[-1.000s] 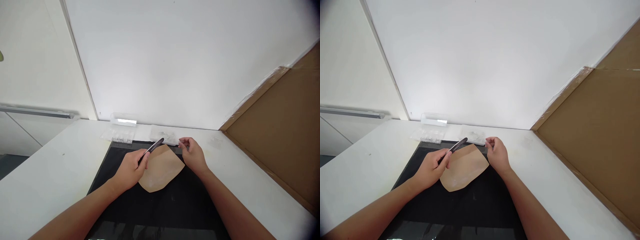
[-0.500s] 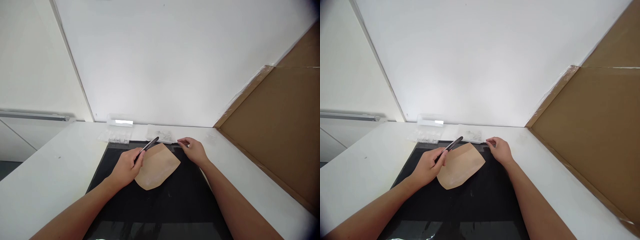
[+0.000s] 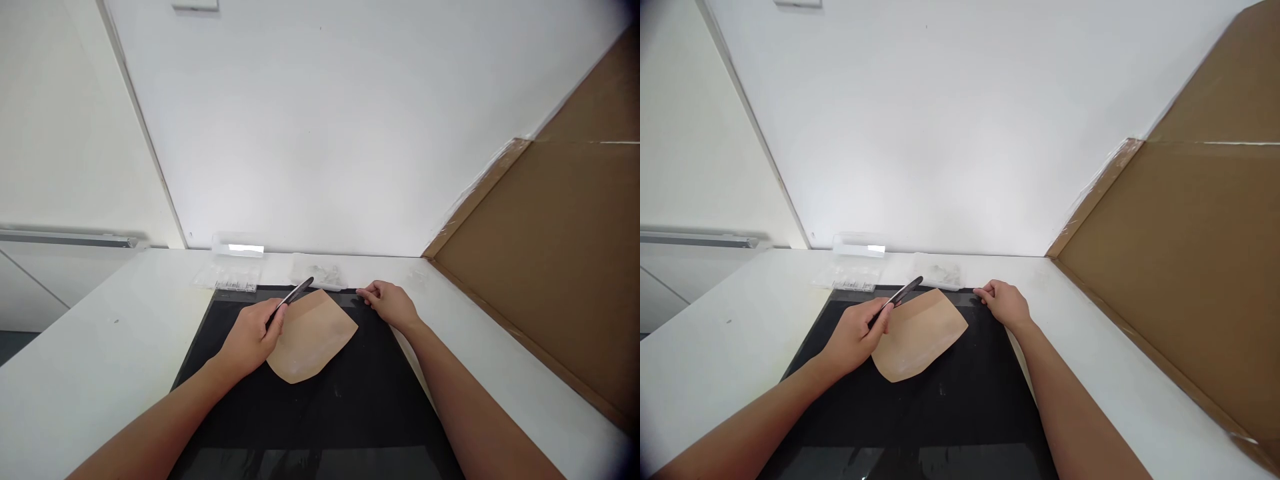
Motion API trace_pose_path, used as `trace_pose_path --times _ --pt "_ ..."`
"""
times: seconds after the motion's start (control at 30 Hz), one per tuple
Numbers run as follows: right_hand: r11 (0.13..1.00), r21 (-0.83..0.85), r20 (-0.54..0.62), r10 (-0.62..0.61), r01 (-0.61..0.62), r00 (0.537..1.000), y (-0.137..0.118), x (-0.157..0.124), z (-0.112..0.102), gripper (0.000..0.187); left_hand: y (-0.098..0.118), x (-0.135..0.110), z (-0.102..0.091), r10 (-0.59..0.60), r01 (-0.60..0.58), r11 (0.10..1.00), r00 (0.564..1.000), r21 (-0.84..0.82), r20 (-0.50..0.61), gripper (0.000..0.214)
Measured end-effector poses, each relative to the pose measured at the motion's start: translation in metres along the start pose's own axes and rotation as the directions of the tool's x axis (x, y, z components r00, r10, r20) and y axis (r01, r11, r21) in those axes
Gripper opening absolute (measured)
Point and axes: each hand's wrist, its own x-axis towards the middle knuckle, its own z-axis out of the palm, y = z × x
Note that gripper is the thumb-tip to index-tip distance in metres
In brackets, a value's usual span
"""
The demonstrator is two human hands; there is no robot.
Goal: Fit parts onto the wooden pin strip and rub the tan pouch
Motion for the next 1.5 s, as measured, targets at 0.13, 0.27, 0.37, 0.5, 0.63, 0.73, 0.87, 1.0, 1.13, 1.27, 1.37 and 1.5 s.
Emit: trace_pose_path --times 0.13,0.27,0.37,0.5,0.63,0.73,0.87,1.0,1.13,1.27,1.37,1.5 --pt "0.996 -0.085 0.004 0.014 -0.013 1.000 0.002 0.001 -0.001 0.042 -0.002 0.000 0.001 0.014 -0.014 1.000 1.000 0.012 -0.008 0.037" --pt "0.992 -0.122 0.029 0.024 -0.020 0.999 0.004 0.001 -0.003 0.043 -0.004 -0.001 0.002 0.039 -0.039 0.999 0.999 0.027 -0.013 0.036" --pt "0.989 -0.143 0.033 0.040 -0.035 0.999 0.002 0.001 -0.004 0.044 -0.005 -0.001 0.002 0.053 -0.052 0.998 0.999 0.039 -0.003 0.034" --pt "0.984 -0.174 0.037 0.050 -0.043 0.998 0.000 -0.001 -0.008 0.045 -0.005 -0.001 0.002 0.059 -0.059 0.997 0.998 0.054 0.006 0.033" --pt "0.979 -0.193 0.064 0.072 -0.058 0.995 0.006 -0.001 -0.013 0.048 -0.005 -0.001 0.002 0.061 -0.061 0.996 0.998 0.060 0.008 0.033" --pt "0.979 -0.189 0.080 0.087 -0.071 0.993 0.011 0.000 -0.013 0.048 -0.006 -0.002 0.003 0.051 -0.053 0.995 0.998 0.083 0.019 0.034" --pt "0.983 -0.170 0.073 0.077 -0.063 0.994 0.013 0.001 -0.013 0.045 -0.007 -0.004 0.003 0.046 -0.049 0.995 0.999 0.089 0.027 0.034" --pt "0.993 -0.118 0.085 0.000 0.010 0.996 0.015 0.002 -0.013 0.041 -0.008 -0.003 0.004 0.053 -0.055 0.995 0.998 0.082 0.024 0.033" --pt "0.996 -0.056 0.126 -0.065 0.073 0.990 0.020 0.006 -0.013 0.035 -0.008 -0.002 0.004 0.065 -0.067 0.995 0.997 0.079 0.029 0.033" --pt "0.996 -0.021 0.145 -0.079 0.083 0.986 0.026 0.008 -0.013 0.032 -0.008 -0.003 0.004 0.061 -0.062 0.994 0.998 0.089 0.024 0.032" --pt "0.995 -0.009 0.140 -0.095 0.098 0.986 0.027 0.007 -0.014 0.034 -0.008 -0.003 0.004 0.056 -0.058 0.994 0.998 0.095 0.022 0.032" --pt "0.994 -0.015 0.126 -0.102 0.104 0.987 0.021 0.004 -0.014 0.032 -0.009 -0.003 0.004 0.059 -0.061 0.994 0.998 0.089 0.030 0.032"
